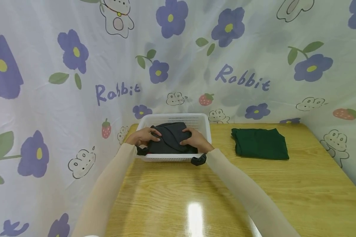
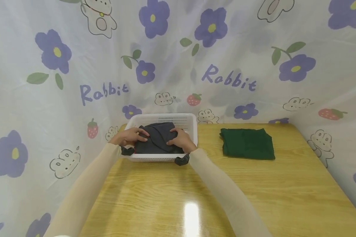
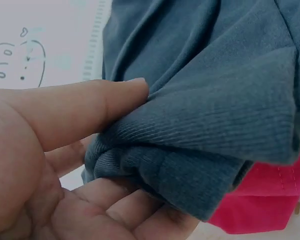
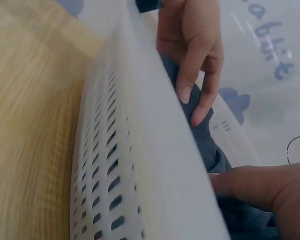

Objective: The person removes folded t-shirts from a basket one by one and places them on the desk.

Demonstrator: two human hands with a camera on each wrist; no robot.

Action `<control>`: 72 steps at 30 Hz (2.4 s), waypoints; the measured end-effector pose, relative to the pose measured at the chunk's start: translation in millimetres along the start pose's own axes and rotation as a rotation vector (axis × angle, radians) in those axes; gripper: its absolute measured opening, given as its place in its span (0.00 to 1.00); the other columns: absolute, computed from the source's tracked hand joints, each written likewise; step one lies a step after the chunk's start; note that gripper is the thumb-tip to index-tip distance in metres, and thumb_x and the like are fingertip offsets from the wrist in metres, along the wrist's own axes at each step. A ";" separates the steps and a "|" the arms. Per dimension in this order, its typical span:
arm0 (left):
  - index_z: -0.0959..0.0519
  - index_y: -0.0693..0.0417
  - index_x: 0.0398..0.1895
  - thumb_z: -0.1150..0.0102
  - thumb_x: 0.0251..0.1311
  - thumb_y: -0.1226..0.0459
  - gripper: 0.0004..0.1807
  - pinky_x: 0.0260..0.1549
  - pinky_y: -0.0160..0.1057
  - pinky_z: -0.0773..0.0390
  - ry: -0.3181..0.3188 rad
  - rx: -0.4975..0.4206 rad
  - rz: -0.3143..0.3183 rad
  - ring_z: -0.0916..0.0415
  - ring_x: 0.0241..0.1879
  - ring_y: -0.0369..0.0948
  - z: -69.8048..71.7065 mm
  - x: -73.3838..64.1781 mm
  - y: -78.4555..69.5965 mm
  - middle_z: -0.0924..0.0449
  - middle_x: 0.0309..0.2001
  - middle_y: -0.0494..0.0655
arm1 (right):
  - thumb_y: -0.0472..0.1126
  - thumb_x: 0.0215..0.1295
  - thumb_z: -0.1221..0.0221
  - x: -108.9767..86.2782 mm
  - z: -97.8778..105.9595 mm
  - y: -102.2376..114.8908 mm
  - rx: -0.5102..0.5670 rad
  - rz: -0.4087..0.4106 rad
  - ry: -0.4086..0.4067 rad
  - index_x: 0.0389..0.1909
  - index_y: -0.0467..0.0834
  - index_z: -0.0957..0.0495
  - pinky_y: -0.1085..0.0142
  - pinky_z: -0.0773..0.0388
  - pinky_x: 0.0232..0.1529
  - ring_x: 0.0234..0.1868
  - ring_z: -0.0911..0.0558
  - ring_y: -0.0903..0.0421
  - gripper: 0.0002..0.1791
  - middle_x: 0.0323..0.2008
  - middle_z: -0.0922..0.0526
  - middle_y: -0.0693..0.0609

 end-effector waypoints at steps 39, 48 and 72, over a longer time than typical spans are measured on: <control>0.22 0.55 0.64 0.34 0.67 0.70 0.22 0.45 0.49 0.15 -0.066 -0.147 -0.282 0.17 0.48 0.53 1.3 -37.6 -59.0 0.31 0.65 0.57 | 0.40 0.65 0.28 -40.6 77.9 39.1 0.067 0.159 0.009 0.64 0.52 0.23 0.46 0.30 0.67 0.73 0.34 0.45 0.28 0.77 0.41 0.48; 0.21 0.55 0.62 0.33 0.66 0.72 0.22 0.44 0.51 0.14 -0.036 -0.172 -0.313 0.16 0.49 0.54 -12.4 -47.0 -81.7 0.24 0.59 0.60 | 0.40 0.66 0.29 -60.5 100.3 42.3 0.068 0.172 -0.004 0.66 0.52 0.24 0.45 0.27 0.64 0.70 0.31 0.42 0.28 0.76 0.41 0.45; 0.18 0.50 0.59 0.28 0.63 0.68 0.21 0.44 0.45 0.15 0.015 -0.141 -0.448 0.18 0.46 0.53 -57.0 -62.7 -128.6 0.21 0.54 0.59 | 0.45 0.65 0.28 -114.4 152.6 31.7 0.080 0.164 -0.023 0.68 0.52 0.26 0.46 0.26 0.62 0.74 0.36 0.43 0.31 0.80 0.50 0.51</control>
Point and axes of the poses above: each hand's wrist, its own x-axis towards the middle knuckle, its own z-axis out of the back of the hand, y = z × x, the point moved 9 cm from there along x, towards the middle knuckle
